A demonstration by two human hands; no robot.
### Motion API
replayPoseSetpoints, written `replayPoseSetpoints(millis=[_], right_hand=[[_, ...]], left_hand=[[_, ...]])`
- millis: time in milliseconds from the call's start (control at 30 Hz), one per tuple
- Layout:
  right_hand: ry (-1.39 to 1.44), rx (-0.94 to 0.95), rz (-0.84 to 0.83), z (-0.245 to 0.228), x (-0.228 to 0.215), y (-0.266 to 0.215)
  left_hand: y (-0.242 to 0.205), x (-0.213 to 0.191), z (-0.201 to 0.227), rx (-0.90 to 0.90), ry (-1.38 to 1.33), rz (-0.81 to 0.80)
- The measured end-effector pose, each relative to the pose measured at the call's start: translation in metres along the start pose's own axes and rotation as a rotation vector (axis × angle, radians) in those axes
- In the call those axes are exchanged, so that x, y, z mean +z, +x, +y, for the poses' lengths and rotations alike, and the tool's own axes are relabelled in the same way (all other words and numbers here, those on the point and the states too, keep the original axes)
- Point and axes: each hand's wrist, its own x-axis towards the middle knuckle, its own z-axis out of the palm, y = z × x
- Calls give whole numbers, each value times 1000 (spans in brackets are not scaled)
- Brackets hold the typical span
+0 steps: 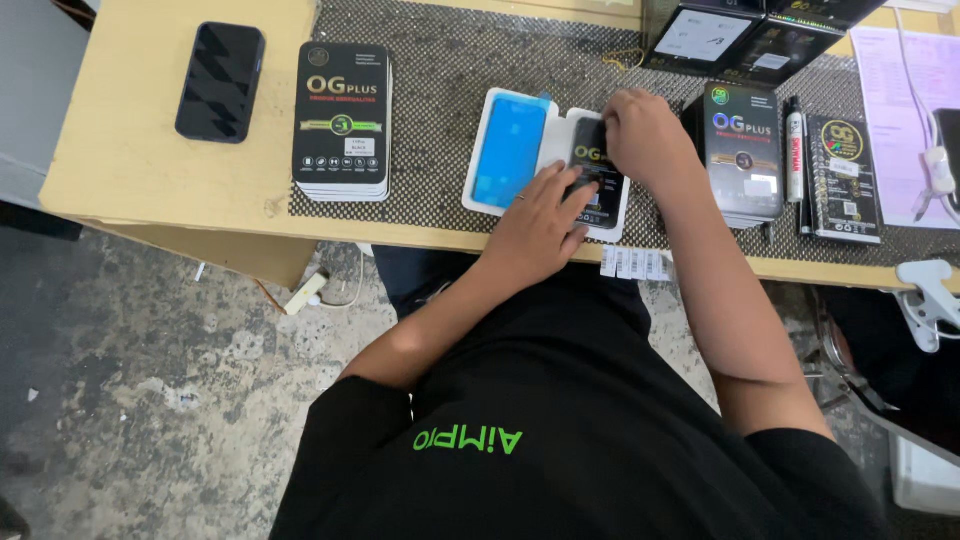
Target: The person removes protective film from a phone screen, checks the back of the component, and places it into a screen holder.
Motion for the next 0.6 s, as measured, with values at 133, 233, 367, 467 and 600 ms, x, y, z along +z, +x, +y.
replayPoseSetpoints(millis=[133, 233, 367, 467, 600], right_hand=[[-2, -21, 24, 15, 13, 10], [-64, -24, -26, 23, 18, 23], [8, 144, -117, 1, -4, 26], [118, 325, -98, -31, -43, 15], [347, 299, -95, -39, -81, -3]], left_hand=[[-1, 1, -2, -45, -34, -28], [-1, -1, 0, -65, -30, -14], [-1, -3, -2, -70, -53, 8], [-1, -7, -1, -101, -103, 14], [-2, -13, 1, -123, -177, 61]])
